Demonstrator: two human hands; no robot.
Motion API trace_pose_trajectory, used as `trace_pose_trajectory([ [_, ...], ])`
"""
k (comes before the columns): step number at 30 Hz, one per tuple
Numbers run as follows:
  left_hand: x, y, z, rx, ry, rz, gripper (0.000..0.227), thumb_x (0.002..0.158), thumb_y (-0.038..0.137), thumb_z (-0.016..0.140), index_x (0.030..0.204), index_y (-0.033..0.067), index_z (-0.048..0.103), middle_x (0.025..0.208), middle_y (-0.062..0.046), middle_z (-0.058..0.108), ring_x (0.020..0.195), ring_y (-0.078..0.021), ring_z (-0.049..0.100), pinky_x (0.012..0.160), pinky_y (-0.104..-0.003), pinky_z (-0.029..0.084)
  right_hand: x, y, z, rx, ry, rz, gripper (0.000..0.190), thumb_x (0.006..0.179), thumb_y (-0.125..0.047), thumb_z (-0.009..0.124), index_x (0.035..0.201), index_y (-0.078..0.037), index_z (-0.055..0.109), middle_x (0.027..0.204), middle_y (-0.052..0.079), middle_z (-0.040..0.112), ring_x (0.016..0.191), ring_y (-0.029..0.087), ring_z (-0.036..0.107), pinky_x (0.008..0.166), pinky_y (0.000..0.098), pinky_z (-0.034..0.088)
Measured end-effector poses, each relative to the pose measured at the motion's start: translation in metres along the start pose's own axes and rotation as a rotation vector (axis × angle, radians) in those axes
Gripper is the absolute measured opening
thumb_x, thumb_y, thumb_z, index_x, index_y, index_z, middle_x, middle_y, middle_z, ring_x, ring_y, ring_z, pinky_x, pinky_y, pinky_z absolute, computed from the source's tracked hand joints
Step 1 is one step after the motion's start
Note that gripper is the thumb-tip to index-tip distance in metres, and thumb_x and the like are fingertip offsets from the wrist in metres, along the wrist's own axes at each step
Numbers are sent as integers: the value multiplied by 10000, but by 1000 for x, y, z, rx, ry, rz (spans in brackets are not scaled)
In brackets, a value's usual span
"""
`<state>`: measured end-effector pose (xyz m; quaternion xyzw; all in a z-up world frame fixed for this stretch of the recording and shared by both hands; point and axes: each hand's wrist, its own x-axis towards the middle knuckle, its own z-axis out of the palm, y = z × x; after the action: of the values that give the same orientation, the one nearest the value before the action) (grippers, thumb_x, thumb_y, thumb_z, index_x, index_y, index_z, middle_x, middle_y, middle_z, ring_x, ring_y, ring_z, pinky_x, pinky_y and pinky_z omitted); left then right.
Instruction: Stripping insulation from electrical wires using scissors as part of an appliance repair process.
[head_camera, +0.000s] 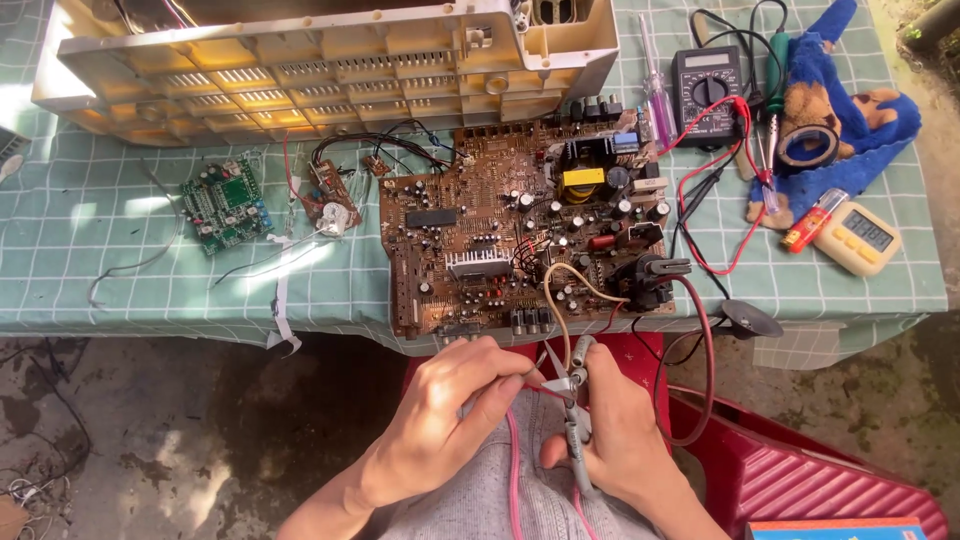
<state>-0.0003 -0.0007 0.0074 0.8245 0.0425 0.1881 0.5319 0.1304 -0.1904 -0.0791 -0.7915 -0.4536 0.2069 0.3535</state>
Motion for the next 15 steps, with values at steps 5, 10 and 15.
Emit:
trace_pose_trajectory([
  [5, 1, -1, 0, -16, -31, 12, 227, 1081, 206, 464, 1080, 83, 655, 898, -22, 674, 733, -184, 604, 748, -323, 447, -4, 2, 0, -21, 59, 21, 925, 670, -921, 464, 1049, -77, 479, 793, 24, 495, 626, 199, 536, 583, 404, 439],
  [10, 0, -8, 6, -17, -30, 18, 223, 1069, 177, 478, 1088, 68, 672, 907, -29, 684, 746, -181, 620, 747, -330, 460, -1, -12, -4, 122, 253, -46, 609, 808, -660, 637, 999, -84, 591, 792, 1, 534, 616, 150, 497, 574, 313, 430],
  [15, -1, -13, 19, 150, 66, 101, 145, 1025, 129, 588, 1030, 128, 733, 771, 19, 591, 681, -128, 545, 663, -311, 372, 5, -42, -15, 840, 338, -39, 129, 935, -63, 628, 1027, -48, 538, 1002, 189, 693, 933, 246, 671, 823, 358, 558],
])
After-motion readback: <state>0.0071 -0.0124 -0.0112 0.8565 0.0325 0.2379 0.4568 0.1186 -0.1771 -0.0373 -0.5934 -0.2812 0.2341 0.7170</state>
